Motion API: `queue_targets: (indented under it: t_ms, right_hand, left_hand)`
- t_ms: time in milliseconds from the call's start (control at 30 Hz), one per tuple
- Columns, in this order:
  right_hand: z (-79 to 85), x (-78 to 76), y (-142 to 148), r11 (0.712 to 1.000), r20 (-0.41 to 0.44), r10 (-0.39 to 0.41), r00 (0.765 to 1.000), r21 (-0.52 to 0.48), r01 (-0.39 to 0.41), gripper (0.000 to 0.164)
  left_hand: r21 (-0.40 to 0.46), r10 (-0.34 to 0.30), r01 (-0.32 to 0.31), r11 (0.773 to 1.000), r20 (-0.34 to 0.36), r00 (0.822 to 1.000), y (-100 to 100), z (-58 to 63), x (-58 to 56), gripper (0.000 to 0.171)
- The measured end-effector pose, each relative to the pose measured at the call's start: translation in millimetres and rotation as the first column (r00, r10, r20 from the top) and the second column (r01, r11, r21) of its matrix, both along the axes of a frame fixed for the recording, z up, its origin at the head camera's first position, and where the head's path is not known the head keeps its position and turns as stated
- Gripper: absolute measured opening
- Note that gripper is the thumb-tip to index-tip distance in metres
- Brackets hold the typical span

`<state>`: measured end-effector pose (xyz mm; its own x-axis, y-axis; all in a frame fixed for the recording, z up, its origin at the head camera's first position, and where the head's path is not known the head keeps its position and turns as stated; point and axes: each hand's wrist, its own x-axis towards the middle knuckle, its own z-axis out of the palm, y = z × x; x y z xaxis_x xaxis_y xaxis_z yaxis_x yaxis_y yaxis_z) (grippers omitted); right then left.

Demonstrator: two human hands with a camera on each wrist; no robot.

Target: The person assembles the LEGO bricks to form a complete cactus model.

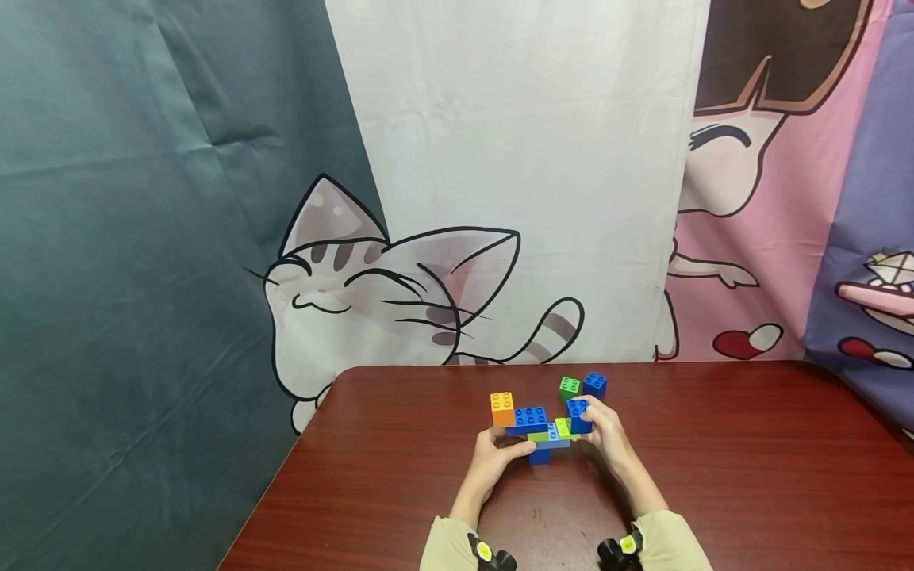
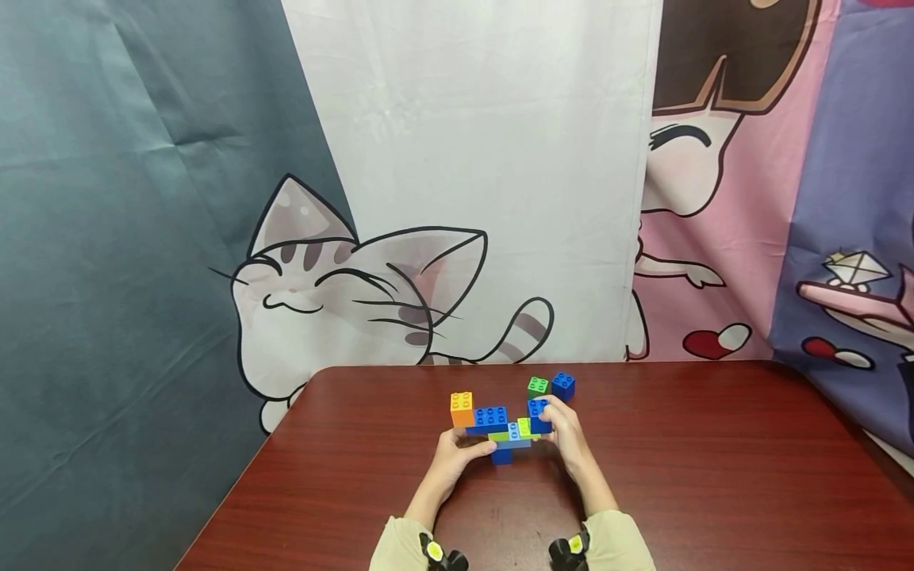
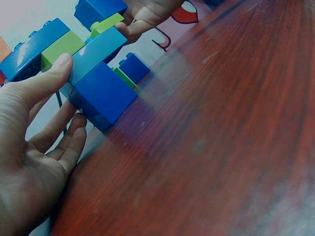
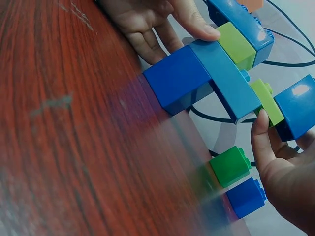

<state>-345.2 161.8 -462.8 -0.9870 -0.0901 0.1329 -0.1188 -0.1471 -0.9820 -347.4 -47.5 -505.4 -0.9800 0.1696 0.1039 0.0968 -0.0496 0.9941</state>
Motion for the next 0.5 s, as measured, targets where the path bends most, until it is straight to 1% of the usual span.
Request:
queue_targets:
  t_ms: [100,233,367,500]
  right_hand:
    - [0.4,0.3,-1.5,1.000,0.002,-0.023,1.000,-0.002,0.023,0.026]
    - [0.7,0.7,-1.9,0.999,0.003,-0.046,0.999,0.001,0.046,0.024]
    - [1.0,0.8,-1.7,0.999,0.000,-0.051,0.999,0.008,0.051,0.023]
    - [1.2,0.6,-2.3,0.998,0.017,-0.063,0.998,0.009,0.062,0.024]
  left_hand:
    - [0.001,-0.002,0.002,1.000,-0.006,1.000,0.0,0.6,0.3,0.036]
    - [-0.018,-0.006,0.005,1.000,-0.010,1.000,-0.6,0.5,0.5,0.037]
    - [-0.026,-0.007,0.007,1.000,0.002,1.000,-1.2,0.1,0.7,0.039]
    - [-0.018,-0.005,0.005,1.000,0.020,1.000,-1.5,0.3,0.8,0.038]
